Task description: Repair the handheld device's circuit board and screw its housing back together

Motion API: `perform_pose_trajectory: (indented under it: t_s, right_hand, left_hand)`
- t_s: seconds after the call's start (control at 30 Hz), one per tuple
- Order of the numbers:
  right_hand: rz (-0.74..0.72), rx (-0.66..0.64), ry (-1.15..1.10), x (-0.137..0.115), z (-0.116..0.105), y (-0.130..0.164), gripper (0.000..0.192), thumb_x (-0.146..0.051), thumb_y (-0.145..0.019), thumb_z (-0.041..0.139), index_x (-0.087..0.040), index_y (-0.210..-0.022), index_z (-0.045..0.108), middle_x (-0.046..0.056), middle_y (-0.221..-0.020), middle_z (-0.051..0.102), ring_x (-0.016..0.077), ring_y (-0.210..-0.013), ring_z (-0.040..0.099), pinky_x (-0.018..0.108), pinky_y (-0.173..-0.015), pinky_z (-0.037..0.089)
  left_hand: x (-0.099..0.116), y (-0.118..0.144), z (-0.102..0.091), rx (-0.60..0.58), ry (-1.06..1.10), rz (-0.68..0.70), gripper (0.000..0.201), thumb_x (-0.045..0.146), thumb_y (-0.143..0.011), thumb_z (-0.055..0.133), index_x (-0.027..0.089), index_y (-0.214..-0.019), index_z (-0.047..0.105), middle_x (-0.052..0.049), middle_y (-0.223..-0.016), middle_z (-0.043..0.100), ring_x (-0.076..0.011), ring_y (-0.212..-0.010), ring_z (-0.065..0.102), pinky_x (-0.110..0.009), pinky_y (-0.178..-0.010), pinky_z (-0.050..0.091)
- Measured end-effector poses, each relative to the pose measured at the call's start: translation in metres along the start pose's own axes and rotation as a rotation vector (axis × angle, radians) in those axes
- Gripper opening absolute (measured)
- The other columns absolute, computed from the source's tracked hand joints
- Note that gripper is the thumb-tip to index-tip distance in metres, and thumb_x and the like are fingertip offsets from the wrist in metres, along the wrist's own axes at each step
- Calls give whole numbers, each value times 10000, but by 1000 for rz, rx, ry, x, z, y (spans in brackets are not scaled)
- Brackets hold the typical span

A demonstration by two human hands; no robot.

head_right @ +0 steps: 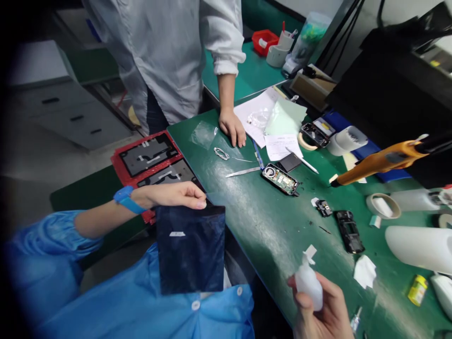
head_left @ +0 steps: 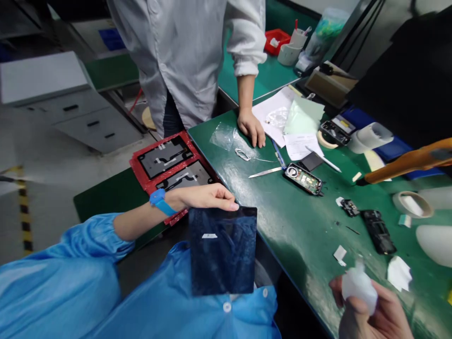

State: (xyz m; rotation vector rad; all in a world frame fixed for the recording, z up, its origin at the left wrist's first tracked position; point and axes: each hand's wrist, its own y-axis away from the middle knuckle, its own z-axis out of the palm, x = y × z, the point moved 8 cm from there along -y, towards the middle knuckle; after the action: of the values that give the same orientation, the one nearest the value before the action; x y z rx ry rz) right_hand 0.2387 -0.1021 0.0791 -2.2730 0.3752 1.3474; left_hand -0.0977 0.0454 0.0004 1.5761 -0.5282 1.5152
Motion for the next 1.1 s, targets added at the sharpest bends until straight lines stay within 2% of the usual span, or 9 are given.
perform_pose_trajectory:
  t_s: [0.1,0.27,0.43,0.53,0.63,0.73,0.87,1.0,1.1]
  right_hand:
    - [-24,-48,-40,-6,2,-13,590,-747,-794,926,-193,-966,815,46,-730,758,160,-542,663,252,-502,537]
    - [-64,-61,-56,-7,-1,-43,619,-787,-744,931,-190,-872,827,70,-762,754,138,-513,563,262,-474,445]
    - [-7,-55,-56,1,7,-78,733,-905,-776,812,-173,-806,788,24,-590,628,144,-453,533,255,-417,414]
    - [-27,-47,-41,0,11,-96,661,-840,-851,804,-181,-789,789,2,-531,585,142,-426,530,240,-397,404]
    - [-58,-27,-8,2,12,-108,558,-741,-893,830,-197,-771,804,-5,-524,601,130,-419,518,231,-399,394]
    - [-88,-1,41,9,11,-110,480,-675,-914,849,-218,-771,819,2,-588,684,122,-453,555,226,-426,394]
    - [-125,-18,92,16,14,-105,354,-588,-941,869,-249,-839,848,0,-679,758,147,-576,676,238,-546,506]
    - [-121,-53,140,21,17,-100,243,-479,-959,878,-248,-884,857,4,-689,753,158,-563,640,287,-570,544]
    - [-163,-68,183,18,18,-98,183,-419,-958,885,-249,-897,853,8,-695,749,159,-562,613,306,-556,523]
  left_hand:
    - [13,-10,16,-24,93,-51,678,801,-869,799,172,-695,614,45,-639,485,-86,-577,326,-241,-543,316]
    - [16,-44,47,-108,221,-165,747,897,-753,834,174,-703,655,49,-595,500,-81,-543,338,-241,-513,270]
    - [34,-99,41,-112,214,-161,772,907,-693,869,177,-670,618,58,-587,478,-80,-545,349,-241,-510,259]
    - [39,-133,38,-135,229,-200,774,908,-657,887,183,-656,616,65,-559,477,-76,-523,337,-246,-503,252]
    - [34,-156,41,-145,234,-254,765,891,-645,903,175,-654,635,49,-582,533,-75,-526,372,-241,-507,260]
    - [25,-163,45,-144,258,-308,738,868,-668,906,168,-686,670,24,-645,600,-92,-578,462,-229,-542,339]
    - [18,-164,46,-154,246,-345,702,826,-760,877,168,-702,638,37,-658,534,-84,-593,410,-220,-552,318]
    - [20,-164,46,-172,218,-329,671,760,-827,859,175,-684,562,56,-660,424,-80,-604,333,-222,-550,279]
    - [20,-163,45,-161,202,-338,639,744,-854,837,178,-710,576,48,-678,430,-91,-616,350,-227,-551,290]
